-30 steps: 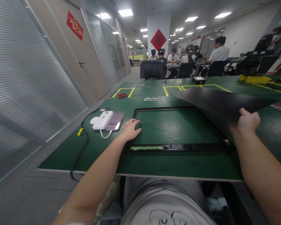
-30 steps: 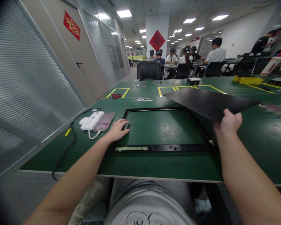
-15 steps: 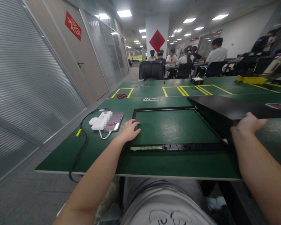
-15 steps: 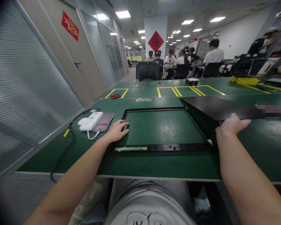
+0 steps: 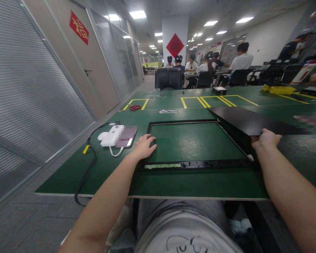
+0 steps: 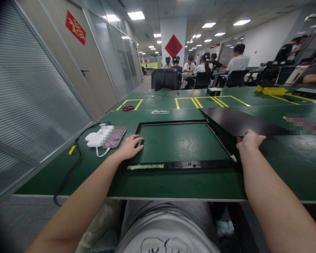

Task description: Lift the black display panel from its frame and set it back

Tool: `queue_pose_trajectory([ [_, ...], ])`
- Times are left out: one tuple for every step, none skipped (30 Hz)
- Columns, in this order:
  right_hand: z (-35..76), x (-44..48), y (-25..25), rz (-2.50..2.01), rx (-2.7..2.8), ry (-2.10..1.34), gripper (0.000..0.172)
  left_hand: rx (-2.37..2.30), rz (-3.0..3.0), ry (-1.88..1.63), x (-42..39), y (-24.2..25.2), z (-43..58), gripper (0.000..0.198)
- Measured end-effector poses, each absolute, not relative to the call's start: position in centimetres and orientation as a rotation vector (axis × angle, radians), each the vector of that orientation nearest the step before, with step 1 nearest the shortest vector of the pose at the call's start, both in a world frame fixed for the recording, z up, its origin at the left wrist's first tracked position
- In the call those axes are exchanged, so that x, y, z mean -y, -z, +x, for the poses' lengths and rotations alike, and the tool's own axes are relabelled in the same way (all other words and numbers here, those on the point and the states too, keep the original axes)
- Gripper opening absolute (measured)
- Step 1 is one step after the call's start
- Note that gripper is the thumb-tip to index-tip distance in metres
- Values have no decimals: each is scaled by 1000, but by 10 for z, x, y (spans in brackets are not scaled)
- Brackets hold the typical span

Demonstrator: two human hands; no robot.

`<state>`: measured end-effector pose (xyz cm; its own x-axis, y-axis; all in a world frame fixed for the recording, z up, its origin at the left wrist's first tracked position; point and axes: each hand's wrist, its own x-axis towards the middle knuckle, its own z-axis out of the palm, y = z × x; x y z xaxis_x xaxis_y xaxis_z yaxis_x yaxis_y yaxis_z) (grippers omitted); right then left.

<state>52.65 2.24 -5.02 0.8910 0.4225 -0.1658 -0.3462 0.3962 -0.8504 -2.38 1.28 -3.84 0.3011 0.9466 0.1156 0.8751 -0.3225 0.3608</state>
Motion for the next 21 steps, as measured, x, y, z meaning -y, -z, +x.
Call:
queue_pose_trajectory([
  [528,-22,51,-1069,98,-491,58,-1669,2339,-461,-13,39,-24,51],
  [530,-22,52,-1080,121,-489,57,-1667,2338,-468,-13,39,-24,50],
  [530,-22,52,-1085,143,-483,56,-1666,2337,-472,-13,39,-24,50],
  [529,-22,52,-1082,156,-475,54,-1669,2336,-469,-13,39,-24,49],
  [528,-21,50,-1073,159,-468,53,-1676,2336,-457,-13,38,-24,50],
  [526,-20,48,-1059,152,-462,52,-1684,2337,-441,-12,38,-24,51],
  [523,-19,45,-1043,137,-459,51,-1691,2338,-427,-12,37,-23,51],
  [519,-17,42,-1026,120,-461,51,-1694,2338,-418,-11,36,-23,52],
  [516,-15,38,-1013,103,-465,50,-1694,2335,-415,-10,35,-22,51],
  [513,-13,34,-1006,85,-469,49,-1694,2330,-416,-9,34,-21,51],
  [509,-11,30,-1002,71,-469,48,-1695,2324,-418,-9,33,-21,50],
  [506,-9,27,-997,64,-466,46,-1696,2318,-418,-8,32,-20,50],
  [503,-7,24,-988,67,-460,45,-1699,2313,-422,-8,31,-20,49],
  [501,-6,21,-972,82,-452,44,-1701,2308,-429,-8,31,-20,49],
  [498,-4,19,-951,103,-444,44,-1700,2303,-442,-8,31,-20,49],
  [496,-3,17,-927,128,-439,44,-1697,2298,-463,-9,31,-21,48],
  [493,-2,15,-904,151,-441,45,-1691,2292,-488,-9,31,-21,48],
  [490,-1,13,-888,165,-445,46,-1685,2285,-517,-10,31,-22,47],
  [488,-1,12,-875,174,-452,46,-1678,2278,-545,-11,31,-22,47],
  [486,-1,10,-864,178,-459,46,-1669,2272,-573,-12,32,-23,47],
  [484,-1,8,-855,180,-468,44,-1661,2265,-601,-13,32,-24,46],
])
